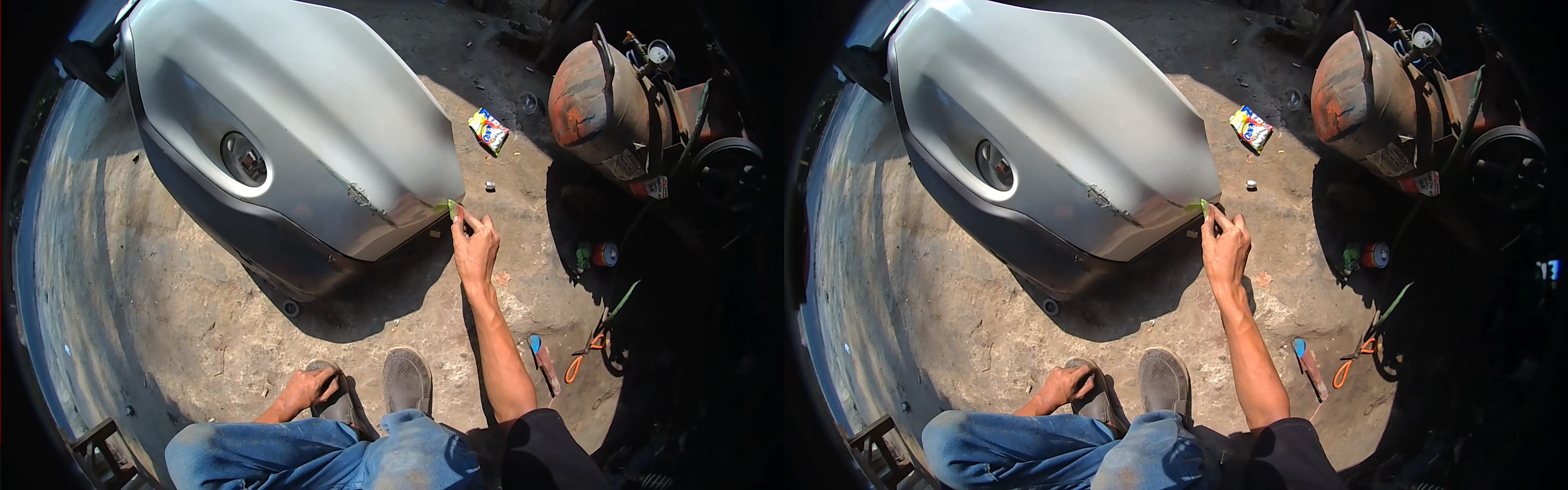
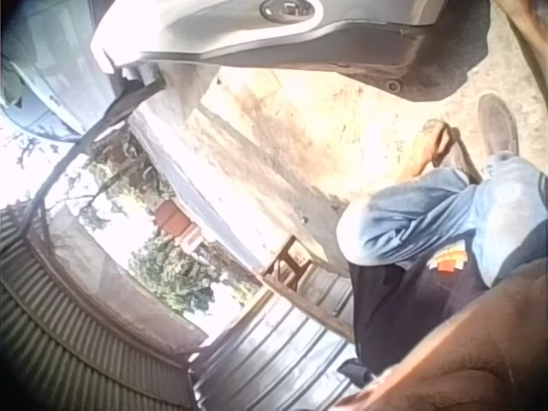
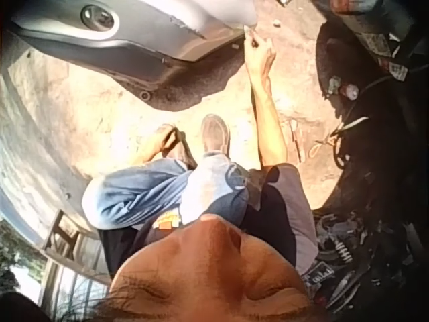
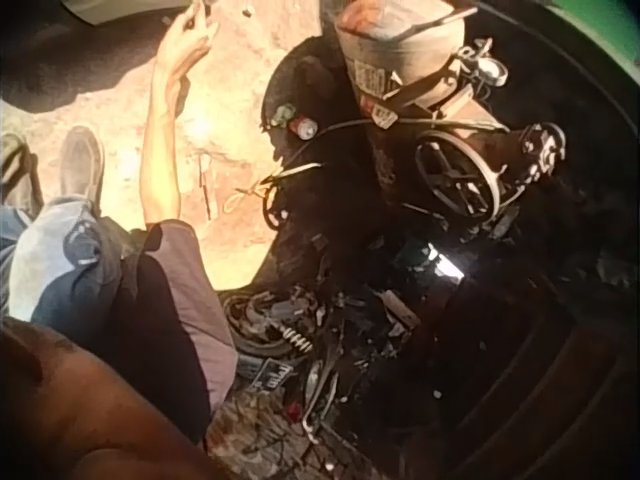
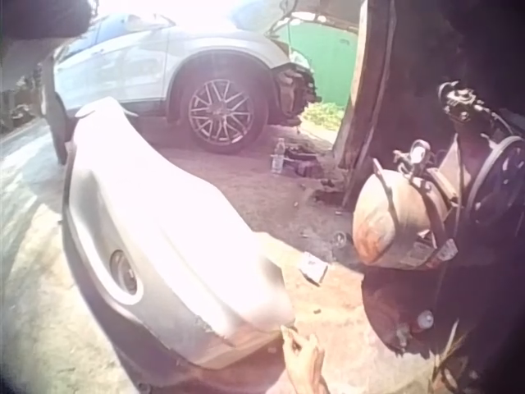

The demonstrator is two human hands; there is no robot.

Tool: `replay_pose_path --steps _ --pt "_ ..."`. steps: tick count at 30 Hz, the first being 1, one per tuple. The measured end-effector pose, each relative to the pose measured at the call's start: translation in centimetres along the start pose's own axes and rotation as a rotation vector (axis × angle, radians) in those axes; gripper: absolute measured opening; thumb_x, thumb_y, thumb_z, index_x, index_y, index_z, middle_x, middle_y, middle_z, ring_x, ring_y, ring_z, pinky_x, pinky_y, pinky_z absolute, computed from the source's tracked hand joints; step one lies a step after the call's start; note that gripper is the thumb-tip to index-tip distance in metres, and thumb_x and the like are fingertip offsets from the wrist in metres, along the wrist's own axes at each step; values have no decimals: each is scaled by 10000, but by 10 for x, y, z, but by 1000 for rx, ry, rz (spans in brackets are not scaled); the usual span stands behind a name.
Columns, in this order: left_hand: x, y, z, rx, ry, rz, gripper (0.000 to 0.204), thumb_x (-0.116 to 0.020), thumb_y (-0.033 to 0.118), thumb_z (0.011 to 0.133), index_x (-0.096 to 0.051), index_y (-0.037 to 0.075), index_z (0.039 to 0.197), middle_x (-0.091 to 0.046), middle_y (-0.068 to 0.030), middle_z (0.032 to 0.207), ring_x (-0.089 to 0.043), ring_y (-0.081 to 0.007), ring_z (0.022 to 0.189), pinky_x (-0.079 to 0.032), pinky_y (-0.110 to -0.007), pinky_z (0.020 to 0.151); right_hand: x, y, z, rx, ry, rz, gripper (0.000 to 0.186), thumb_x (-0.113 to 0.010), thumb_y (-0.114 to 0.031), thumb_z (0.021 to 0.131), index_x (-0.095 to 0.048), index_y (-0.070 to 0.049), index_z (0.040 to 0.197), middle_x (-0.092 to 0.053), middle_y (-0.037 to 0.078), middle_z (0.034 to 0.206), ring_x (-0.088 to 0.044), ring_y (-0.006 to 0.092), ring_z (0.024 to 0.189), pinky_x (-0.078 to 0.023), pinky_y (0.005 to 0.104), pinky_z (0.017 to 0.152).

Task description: Applying and smoothing body filler on a damaged motorcycle panel.

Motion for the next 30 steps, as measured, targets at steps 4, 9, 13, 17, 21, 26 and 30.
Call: replay_pose_path --steps 4,9,13,17,21,26,30 --pt "0 1 1 -2 6 -29 213 -713 247 948 -690 66 1059 -749 -165 838 -731 -357 694 -608 -436 612 -1 -5 -1 56 19 -52 290 -724 -213 977 -791 -62 1216 -597 210 856 -640 334 756 -522 446 721" --pt "1 2 1 4 -1 -35 211 -712 247 951 -689 66 1059 -751 -165 839 -730 -356 689 -607 -435 609 -4 -7 -3 32 -11 15 315 -724 -222 967 -783 -78 1240 -575 205 841 -610 328 772 -505 448 747" --pt "-1 -1 -1 -17 14 -18 253 -699 294 968 -672 84 1105 -753 -154 814 -740 -331 690 -600 -419 602 -4 -17 -8 -12 -44 62 314 -714 -217 974 -780 -81 1248 -577 201 853 -610 322 781 -501 439 758" --pt "0 1 1 1 4 -18 221 -717 259 947 -689 70 1057 -749 -167 825 -729 -354 681 -605 -437 608 -5 -21 -11 -37 -68 64 318 -711 -213 978 -774 -74 1256 -574 194 866 -603 316 778 -497 433 762" --pt "1 1 1 -8 22 -27 228 -717 264 947 -691 71 1065 -748 -166 816 -728 -354 677 -604 -437 605 -3 -28 -14 -46 -71 90 315 -708 -211 980 -774 -75 1256 -564 189 864 -600 314 780 -494 433 767" --pt "1 1 1 -4 18 -27 223 -714 261 948 -693 72 1064 -746 -164 811 -726 -352 673 -602 -436 599 -2 -35 -16 -14 -71 56 313 -709 -209 977 -776 -66 1247 -561 182 860 -590 326 782 -489 438 781" --pt "1 1 1 -13 18 -37 210 -714 251 949 -692 74 1058 -742 -160 800 -722 -350 663 -598 -434 588 0 -45 -17 28 -72 23 290 -707 -160 980 -777 -39 1235 -581 138 856 -589 251 747 -497 426 729"
Point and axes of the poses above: each hand's wrist, its own z-axis towards the middle knuckle, its own x-axis out of the back of the hand, y = z × x, the point moved 10 cm from there along z, towards the middle knuckle
